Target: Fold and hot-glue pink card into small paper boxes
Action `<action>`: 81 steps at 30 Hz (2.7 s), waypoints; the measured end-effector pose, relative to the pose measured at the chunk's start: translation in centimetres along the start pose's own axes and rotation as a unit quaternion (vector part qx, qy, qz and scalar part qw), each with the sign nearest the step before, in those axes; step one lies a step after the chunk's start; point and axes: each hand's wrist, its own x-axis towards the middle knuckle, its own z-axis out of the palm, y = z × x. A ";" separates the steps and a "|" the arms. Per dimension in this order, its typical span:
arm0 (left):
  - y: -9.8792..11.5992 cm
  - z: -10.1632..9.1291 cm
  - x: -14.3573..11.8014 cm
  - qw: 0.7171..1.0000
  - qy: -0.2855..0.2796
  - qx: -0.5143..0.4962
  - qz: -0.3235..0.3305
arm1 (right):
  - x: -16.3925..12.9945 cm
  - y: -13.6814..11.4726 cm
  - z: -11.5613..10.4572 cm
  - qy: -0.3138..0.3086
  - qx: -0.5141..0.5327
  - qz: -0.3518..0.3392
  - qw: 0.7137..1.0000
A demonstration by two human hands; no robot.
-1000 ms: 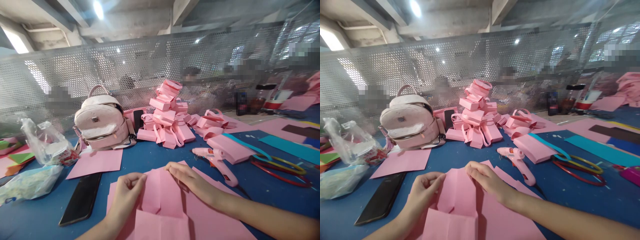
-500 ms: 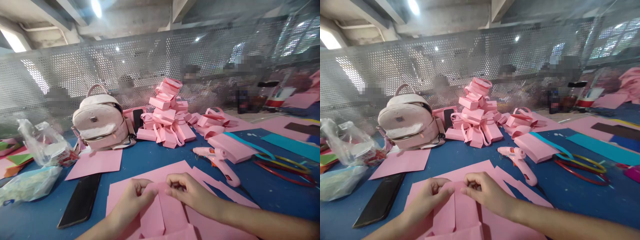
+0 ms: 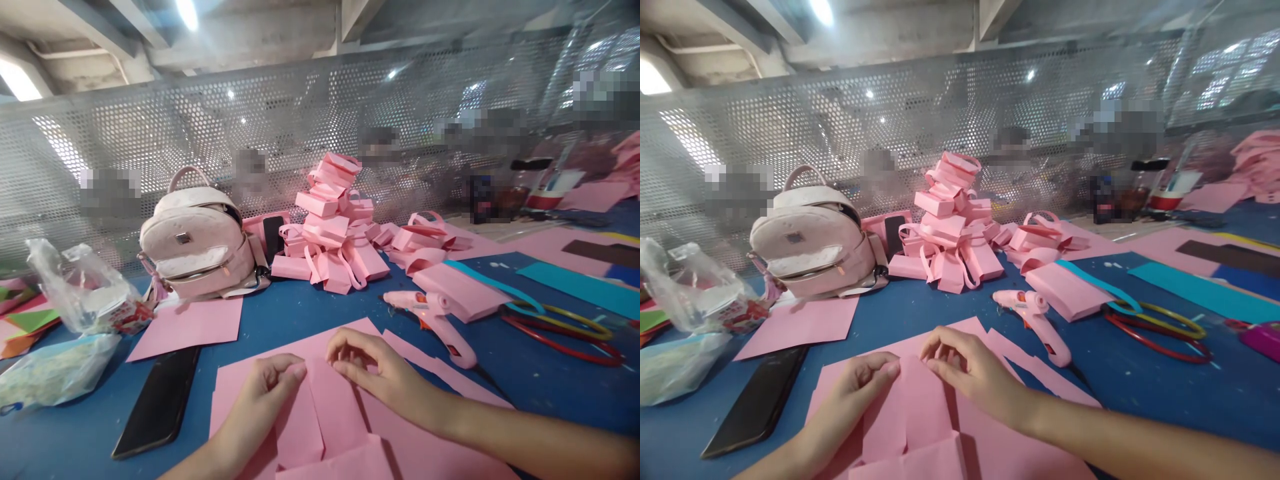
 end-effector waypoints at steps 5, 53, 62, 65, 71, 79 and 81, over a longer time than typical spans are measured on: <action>-0.1 0.0 -0.1 0.998 -0.007 -0.063 0.005 | 0.0 0.5 0.0 -0.024 0.012 0.008 1.000; -1.4 -1.1 0.5 0.980 -0.120 -0.158 0.022 | 0.8 1.3 -1.8 -0.224 0.051 -0.014 0.973; -0.4 -1.3 0.4 0.987 -0.136 -0.059 0.056 | 0.9 0.5 -2.1 -0.266 0.051 -0.011 0.963; -0.3 -1.3 0.3 0.988 -0.133 -0.061 0.037 | 0.8 0.4 -1.9 -0.240 0.055 0.021 0.969; 0.3 -0.7 0.3 0.994 -0.084 0.010 0.068 | 0.1 0.2 -0.4 -0.126 0.052 0.022 0.990; 0.4 0.5 0.0 0.996 0.001 0.091 0.009 | -0.4 0.4 0.5 -0.035 0.058 0.043 0.997; 0.2 0.4 0.1 0.996 0.021 0.085 0.005 | -0.4 0.7 0.4 0.002 0.055 0.023 0.998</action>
